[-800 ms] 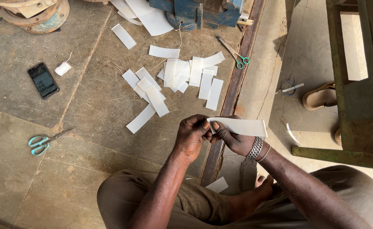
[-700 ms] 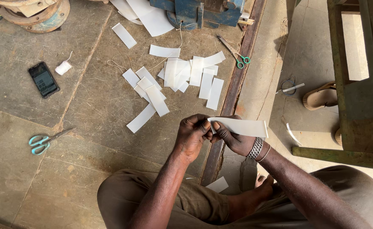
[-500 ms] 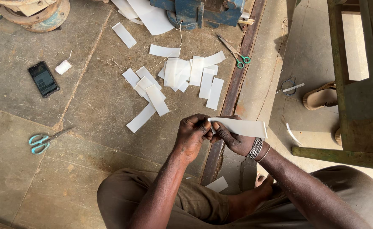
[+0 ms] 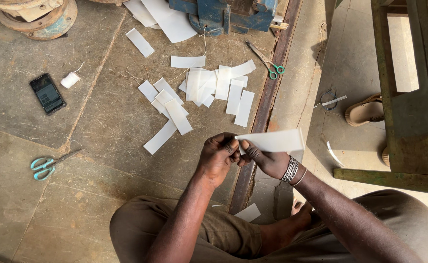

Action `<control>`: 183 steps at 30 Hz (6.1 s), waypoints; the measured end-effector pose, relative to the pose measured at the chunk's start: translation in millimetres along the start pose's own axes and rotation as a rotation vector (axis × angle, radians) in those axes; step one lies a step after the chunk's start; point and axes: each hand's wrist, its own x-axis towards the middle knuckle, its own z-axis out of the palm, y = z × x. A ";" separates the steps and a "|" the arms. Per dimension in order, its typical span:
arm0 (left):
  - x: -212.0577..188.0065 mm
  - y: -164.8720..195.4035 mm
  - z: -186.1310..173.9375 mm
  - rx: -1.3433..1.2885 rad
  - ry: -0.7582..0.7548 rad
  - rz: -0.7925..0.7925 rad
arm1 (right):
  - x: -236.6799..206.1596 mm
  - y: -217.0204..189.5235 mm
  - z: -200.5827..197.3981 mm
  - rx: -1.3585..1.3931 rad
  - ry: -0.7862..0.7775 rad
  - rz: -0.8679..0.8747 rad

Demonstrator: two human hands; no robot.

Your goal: The person sits on the floor and folds white plastic or paper strips by hand, pressing creases into each strip one at a time and placing finished strips on a pile on the floor. The strips appear to be part of a strung garland, with string and scissors lying nearby.

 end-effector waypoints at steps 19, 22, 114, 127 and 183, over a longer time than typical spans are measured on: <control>-1.5 9.1 23.2 0.103 0.087 0.127 | 5.0 -6.4 8.7 0.171 0.049 0.046; -4.0 16.5 32.5 0.263 -0.029 0.239 | 5.5 -5.7 6.5 0.316 0.109 0.051; 5.1 9.4 16.8 0.405 -0.174 0.134 | 10.0 -20.0 9.8 0.925 0.026 0.082; 27.3 55.1 -28.2 0.086 0.881 0.207 | 7.7 -36.6 16.6 0.382 -0.203 0.406; -2.7 9.6 17.2 0.185 0.033 0.023 | 5.5 -10.3 -14.1 0.111 0.056 -0.033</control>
